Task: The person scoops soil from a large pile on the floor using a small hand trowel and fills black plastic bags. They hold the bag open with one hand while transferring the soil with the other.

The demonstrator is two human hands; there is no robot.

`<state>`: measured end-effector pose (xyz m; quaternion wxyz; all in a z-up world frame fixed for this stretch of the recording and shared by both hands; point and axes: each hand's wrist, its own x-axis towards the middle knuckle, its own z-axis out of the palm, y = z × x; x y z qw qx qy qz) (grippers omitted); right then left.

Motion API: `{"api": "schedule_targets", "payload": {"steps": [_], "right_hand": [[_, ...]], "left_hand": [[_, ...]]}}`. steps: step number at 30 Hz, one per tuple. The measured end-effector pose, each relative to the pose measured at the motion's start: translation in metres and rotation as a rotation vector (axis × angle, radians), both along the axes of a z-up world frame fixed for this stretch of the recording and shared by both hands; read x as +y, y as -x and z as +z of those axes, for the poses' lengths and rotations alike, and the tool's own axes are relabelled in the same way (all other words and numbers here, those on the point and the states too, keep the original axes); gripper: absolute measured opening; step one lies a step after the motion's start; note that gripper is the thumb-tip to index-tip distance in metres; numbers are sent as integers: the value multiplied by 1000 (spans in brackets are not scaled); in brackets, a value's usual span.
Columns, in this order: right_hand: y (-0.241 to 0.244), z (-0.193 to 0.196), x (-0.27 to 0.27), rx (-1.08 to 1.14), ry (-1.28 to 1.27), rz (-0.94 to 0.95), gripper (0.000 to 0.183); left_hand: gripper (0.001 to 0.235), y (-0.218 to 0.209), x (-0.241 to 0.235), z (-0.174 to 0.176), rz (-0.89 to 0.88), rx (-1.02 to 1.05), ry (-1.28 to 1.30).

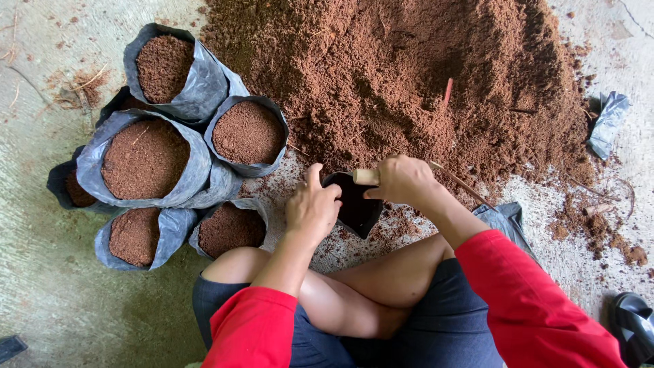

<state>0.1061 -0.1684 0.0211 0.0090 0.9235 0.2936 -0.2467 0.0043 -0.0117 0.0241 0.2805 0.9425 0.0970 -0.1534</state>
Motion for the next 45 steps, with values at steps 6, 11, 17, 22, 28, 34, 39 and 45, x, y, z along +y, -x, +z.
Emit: {"api": "schedule_targets", "payload": {"steps": [6,11,17,22,28,34,39,45], "right_hand": [[-17,-34,-16,12,40,49,18],[-22,4,-3,-6,-81,34,19],[-15,-11,5,-30,-61,2,35],[-3,-6,10,28,45,8,49],[-19,-63,-6,49,116,86,23],[-26,-33,3,164,55,55,21],[-32,-62,6,107,127,99,25],[-49,-55,8,-94,51,62,17]], "left_hand": [[43,4,2,-59,374,196,424],[37,8,7,-10,164,93,278],[44,2,11,7,167,253,158],[38,-4,7,-48,165,270,152],[42,-7,11,-62,425,259,433],[47,-3,25,-3,73,324,307],[57,-2,25,-60,28,346,179],[59,-15,16,-56,19,147,219]]}}
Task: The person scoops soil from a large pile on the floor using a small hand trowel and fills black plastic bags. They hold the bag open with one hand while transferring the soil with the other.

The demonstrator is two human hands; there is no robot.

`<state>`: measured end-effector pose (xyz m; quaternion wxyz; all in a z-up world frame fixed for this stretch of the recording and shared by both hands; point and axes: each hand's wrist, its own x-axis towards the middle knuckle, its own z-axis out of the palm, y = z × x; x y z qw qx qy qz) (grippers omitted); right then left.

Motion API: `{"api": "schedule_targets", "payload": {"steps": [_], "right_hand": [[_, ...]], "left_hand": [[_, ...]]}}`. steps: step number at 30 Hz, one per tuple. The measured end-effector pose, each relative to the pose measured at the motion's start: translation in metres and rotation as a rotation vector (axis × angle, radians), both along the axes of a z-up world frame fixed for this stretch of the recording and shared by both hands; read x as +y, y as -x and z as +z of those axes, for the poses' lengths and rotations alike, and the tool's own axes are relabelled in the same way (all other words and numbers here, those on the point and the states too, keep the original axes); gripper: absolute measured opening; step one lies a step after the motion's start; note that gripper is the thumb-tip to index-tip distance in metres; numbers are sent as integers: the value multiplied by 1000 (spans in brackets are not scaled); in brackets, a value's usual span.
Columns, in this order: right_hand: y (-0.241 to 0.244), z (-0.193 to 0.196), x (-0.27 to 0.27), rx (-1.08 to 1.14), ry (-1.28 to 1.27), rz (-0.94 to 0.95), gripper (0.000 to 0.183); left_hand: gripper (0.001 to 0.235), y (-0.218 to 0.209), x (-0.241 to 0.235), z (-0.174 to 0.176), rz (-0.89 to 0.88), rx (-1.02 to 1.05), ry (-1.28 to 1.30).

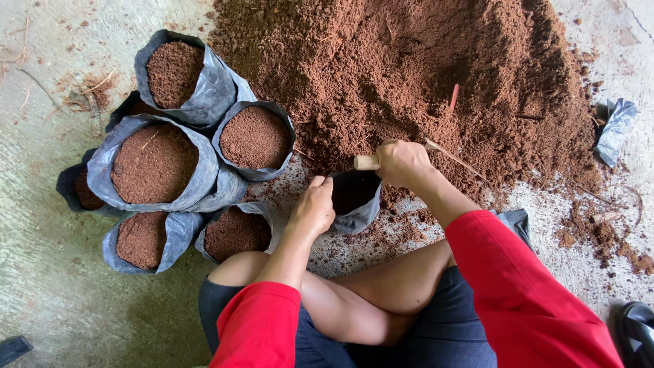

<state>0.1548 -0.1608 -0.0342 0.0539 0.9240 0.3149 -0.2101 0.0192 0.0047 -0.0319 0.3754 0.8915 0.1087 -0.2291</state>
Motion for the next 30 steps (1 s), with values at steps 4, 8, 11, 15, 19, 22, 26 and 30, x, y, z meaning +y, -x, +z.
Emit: {"api": "schedule_targets", "payload": {"steps": [4,8,11,15,19,22,26,30], "right_hand": [[2,1,-3,-110,-39,-18,14],[8,-5,-19,-207,-183,37,17],[9,-4,-24,-217,-215,35,16],[16,13,-23,-115,-178,-33,18],[13,38,-36,60,-187,-264,32],[1,35,-64,15,-392,-313,28],[-19,3,-110,-272,-744,-105,14],[-8,-6,-142,-403,-831,-111,19]], "left_hand": [[63,-1,-3,7,44,-34,53],[63,4,-8,21,45,-131,83],[63,0,-9,35,85,-146,77],[60,7,-7,50,58,-119,15],[66,13,-6,35,48,-139,-19],[64,14,-8,40,13,-181,-153],[44,20,-26,17,-109,-424,-243],[24,23,-44,-24,-312,-526,-381]]}}
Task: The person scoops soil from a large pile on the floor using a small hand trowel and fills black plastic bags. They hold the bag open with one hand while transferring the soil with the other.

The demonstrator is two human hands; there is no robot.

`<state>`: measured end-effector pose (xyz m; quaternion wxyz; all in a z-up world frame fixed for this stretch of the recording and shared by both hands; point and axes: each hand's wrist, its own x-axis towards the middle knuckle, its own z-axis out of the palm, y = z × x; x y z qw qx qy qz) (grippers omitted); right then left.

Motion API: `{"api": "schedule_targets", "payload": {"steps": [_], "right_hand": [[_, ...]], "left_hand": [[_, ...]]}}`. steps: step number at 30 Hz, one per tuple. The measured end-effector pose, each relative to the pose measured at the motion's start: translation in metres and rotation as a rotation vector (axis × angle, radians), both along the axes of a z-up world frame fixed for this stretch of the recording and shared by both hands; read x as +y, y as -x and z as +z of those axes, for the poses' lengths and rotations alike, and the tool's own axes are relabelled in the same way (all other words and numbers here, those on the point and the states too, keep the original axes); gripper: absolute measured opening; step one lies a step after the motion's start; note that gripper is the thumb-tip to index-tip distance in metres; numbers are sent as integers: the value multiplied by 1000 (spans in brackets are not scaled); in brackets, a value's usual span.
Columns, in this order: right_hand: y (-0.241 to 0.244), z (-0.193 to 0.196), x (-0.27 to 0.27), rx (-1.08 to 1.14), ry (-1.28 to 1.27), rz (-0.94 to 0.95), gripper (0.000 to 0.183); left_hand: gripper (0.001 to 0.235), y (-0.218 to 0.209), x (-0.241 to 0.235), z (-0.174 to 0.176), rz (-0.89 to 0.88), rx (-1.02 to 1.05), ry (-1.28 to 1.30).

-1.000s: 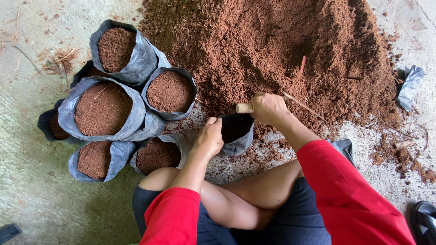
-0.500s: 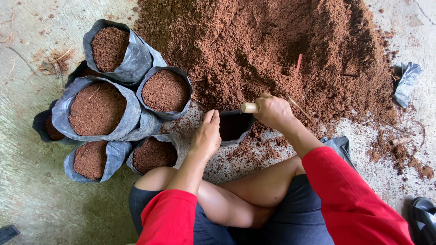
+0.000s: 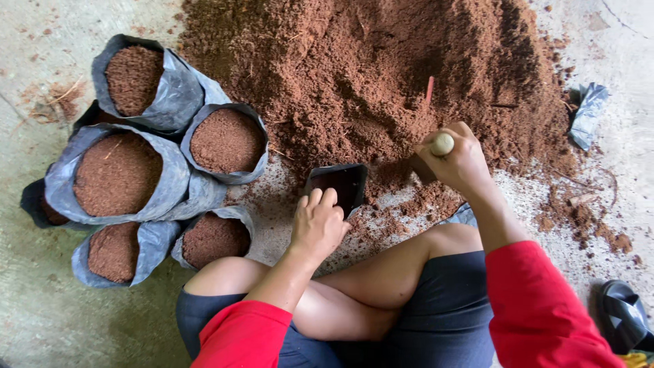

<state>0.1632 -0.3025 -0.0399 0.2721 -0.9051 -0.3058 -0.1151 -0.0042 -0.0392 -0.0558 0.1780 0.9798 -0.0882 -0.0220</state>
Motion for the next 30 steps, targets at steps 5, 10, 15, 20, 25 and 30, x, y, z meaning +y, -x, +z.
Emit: {"api": "schedule_targets", "payload": {"steps": [5,10,15,20,25,30], "right_hand": [[21,-3,-33,240,153,-415,30],[21,9,-52,492,388,-708,37],[19,32,-49,283,-414,-381,23],[-6,18,-29,316,-607,-326,28],[-15,-10,4,415,-636,-376,25],[-39,-27,6,545,-718,-470,22]], "left_hand": [[10,-2,-3,-40,-76,-45,14],[14,-4,6,20,-11,38,134],[19,-9,32,48,283,55,279],[21,-11,43,52,404,166,340],[22,-12,44,68,468,255,416],[22,-16,45,74,502,299,432]]}}
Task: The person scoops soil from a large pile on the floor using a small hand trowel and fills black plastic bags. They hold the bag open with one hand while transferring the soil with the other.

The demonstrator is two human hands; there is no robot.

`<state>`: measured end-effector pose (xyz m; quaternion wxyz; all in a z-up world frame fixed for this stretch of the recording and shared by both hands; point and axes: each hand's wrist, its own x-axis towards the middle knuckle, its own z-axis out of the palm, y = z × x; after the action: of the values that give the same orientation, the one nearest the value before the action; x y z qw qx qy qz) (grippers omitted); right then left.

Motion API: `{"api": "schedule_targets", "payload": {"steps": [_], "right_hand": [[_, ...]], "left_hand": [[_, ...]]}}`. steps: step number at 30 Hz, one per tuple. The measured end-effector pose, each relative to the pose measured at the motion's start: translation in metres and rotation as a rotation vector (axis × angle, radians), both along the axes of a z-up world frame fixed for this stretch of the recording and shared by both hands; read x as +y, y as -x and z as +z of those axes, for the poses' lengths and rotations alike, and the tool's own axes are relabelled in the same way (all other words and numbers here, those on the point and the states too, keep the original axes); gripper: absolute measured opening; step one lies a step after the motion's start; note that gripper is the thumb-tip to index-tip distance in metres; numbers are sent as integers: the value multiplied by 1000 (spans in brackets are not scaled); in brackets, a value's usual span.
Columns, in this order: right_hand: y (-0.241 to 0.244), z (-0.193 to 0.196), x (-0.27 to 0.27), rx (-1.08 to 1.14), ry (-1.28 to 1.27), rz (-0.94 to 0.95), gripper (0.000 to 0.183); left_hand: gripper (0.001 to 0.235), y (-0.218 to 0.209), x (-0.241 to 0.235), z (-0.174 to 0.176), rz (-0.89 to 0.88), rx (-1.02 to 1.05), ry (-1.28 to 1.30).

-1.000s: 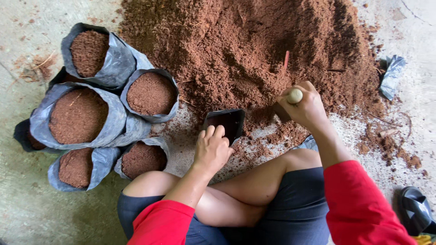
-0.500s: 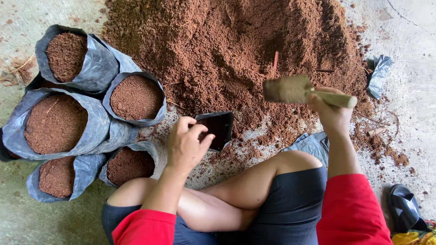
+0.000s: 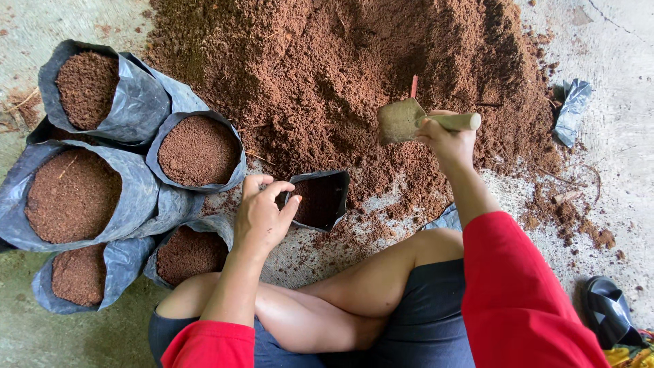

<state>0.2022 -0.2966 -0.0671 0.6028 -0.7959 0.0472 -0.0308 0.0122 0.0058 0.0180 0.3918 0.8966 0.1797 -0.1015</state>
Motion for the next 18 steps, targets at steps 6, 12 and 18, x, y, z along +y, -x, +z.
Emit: {"api": "schedule_targets", "payload": {"steps": [6,12,18], "right_hand": [[-8,-28,-7,208,-170,-93,22],[4,-60,16,323,-514,-270,37],[0,-55,-14,309,-604,-327,49]], "left_hand": [[23,0,0,9,17,44,41],[23,-2,3,0,-10,70,52],[24,-2,5,8,-33,99,102]]}}
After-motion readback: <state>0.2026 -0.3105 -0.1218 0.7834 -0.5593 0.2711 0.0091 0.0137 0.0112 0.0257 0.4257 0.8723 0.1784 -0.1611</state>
